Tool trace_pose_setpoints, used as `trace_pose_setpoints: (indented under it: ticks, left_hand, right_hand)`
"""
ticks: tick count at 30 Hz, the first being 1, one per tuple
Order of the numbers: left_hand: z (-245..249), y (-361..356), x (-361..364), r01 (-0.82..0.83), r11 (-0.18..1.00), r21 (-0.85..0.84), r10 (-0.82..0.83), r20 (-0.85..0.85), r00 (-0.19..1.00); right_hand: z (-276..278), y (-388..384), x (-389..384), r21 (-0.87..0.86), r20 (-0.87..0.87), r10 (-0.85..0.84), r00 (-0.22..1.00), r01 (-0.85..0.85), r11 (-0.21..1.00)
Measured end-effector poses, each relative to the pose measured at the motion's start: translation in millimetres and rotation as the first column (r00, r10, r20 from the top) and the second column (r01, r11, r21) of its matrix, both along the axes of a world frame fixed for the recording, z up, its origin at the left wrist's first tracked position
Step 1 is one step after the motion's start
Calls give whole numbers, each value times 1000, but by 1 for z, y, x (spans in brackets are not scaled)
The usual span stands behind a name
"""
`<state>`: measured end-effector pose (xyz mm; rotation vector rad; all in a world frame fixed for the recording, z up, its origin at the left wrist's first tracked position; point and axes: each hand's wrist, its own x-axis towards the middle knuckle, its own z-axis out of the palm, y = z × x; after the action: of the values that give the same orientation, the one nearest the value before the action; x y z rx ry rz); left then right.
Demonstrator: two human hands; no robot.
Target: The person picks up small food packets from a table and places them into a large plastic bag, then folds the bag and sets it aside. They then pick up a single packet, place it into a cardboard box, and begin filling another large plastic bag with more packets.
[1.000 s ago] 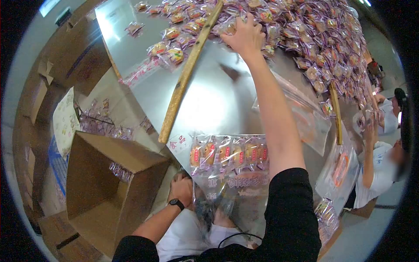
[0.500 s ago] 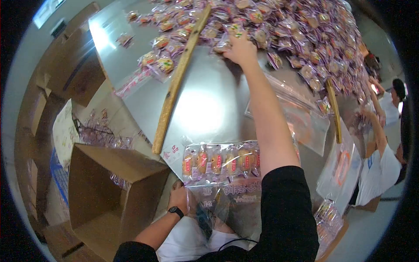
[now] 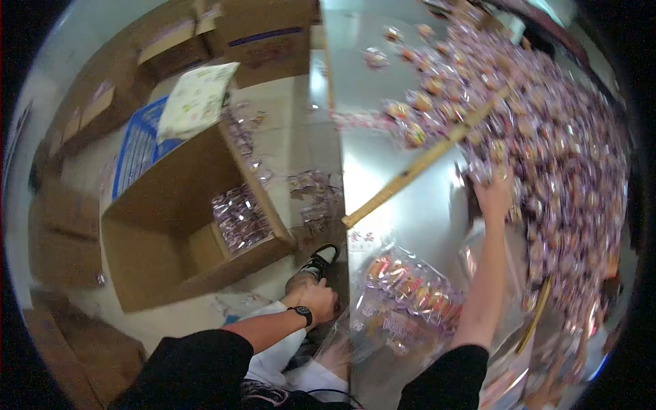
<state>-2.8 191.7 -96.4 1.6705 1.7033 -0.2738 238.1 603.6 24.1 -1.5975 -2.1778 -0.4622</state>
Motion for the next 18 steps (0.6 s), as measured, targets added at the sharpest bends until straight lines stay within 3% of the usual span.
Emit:
trace_pose_setpoints:
  ticks: [3, 4, 5, 7, 8, 9, 10, 11, 14, 16, 18]
  left_hand:
    - [-18, -12, 4, 66, 990, 121, -62, -41, 997]
    - [-17, -12, 5, 69, 989, 132, -61, -61, 996]
    - [-25, -12, 5, 47, 989, 142, -40, -54, 998]
    - [-14, -19, 3, 10, 984, 178, -4, -34, 999]
    - [-7, -20, -3, 9, 978, 208, -1, -36, 999]
    - [-14, -22, -2, -28, 968, 250, 38, -32, 999]
    - [-14, -27, -2, -41, 958, 283, 50, -25, 998]
    - [-12, -38, -3, -57, 946, 319, 67, -22, 998]
    - [-15, -51, 0, -91, 907, 411, 109, -21, 994]
    - [-15, -68, 4, -88, 868, 488, 129, -50, 990]
    - [-24, -70, 0, -187, 820, 540, 176, 73, 982]
  right_hand:
    - [25, -29, -2, -201, -19, -42, 999, 38, 979]
    - [17, -23, 17, -147, 63, 82, 995, -72, 987]
    - [31, -37, 18, -202, 161, 55, 985, -21, 979]
    - [27, -43, 41, -89, 94, 163, 982, -155, 984]
    - [42, -58, 47, -149, 56, 206, 977, -196, 969]
    - [61, -87, 40, -155, 58, 130, 990, -119, 981]
    - [49, -84, 70, -22, 43, 249, 967, -249, 968]
    - [58, -110, 76, 4, -14, 291, 957, -291, 957]
    - [90, -202, 87, 131, 79, 465, 882, -471, 872]
    - [93, -270, 72, 111, 19, 531, 847, -530, 841]
    - [87, -332, 53, 44, -80, 550, 831, -548, 835]
